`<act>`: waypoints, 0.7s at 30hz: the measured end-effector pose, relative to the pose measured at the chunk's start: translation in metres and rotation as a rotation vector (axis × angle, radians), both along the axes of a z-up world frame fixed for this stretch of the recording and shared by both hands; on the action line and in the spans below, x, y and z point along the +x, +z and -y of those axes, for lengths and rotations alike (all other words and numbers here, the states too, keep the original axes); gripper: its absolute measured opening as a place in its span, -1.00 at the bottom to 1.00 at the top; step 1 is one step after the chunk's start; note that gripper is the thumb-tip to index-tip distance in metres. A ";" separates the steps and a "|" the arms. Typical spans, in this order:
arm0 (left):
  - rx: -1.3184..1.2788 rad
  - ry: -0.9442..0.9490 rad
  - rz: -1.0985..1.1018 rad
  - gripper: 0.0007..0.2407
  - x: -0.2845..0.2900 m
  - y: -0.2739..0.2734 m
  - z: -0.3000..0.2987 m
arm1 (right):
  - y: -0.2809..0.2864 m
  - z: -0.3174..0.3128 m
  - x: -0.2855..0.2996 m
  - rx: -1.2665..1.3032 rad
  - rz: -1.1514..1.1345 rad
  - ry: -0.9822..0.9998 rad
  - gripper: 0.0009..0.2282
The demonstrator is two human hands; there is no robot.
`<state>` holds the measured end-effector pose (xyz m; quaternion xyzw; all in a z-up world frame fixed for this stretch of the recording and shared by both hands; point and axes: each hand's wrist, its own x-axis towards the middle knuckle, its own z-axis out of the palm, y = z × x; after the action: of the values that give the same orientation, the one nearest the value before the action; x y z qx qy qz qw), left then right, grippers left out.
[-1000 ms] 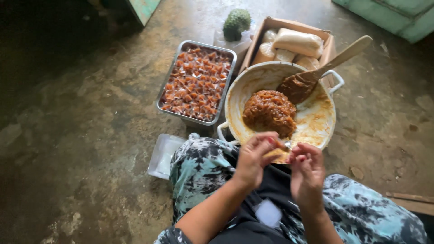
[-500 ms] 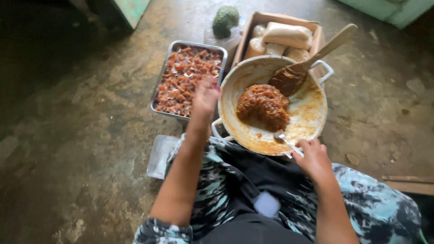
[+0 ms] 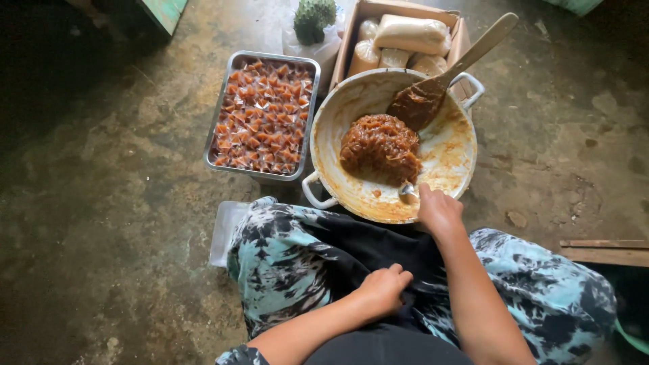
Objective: Scooping a brown paste filling from a large bowl and wrapping small portions into individual paper wrappers.
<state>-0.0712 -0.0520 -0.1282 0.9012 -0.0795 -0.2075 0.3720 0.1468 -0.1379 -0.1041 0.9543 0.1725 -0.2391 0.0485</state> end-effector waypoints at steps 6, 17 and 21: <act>0.007 -0.076 -0.116 -0.81 -0.003 0.008 -0.006 | 0.032 -0.025 -0.016 0.110 -0.002 -0.102 -0.75; 0.004 -0.065 -0.049 -0.79 -0.004 0.020 -0.018 | -0.029 -0.068 -0.031 0.255 0.206 -0.090 -0.54; -0.011 -0.062 0.027 -0.81 -0.007 0.017 -0.021 | -0.039 -0.077 -0.026 0.172 0.165 -0.068 -0.46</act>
<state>-0.0787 -0.0306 -0.1113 0.8991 -0.1137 -0.2062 0.3691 0.1205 -0.0607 -0.1435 0.9767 0.1553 -0.1453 -0.0279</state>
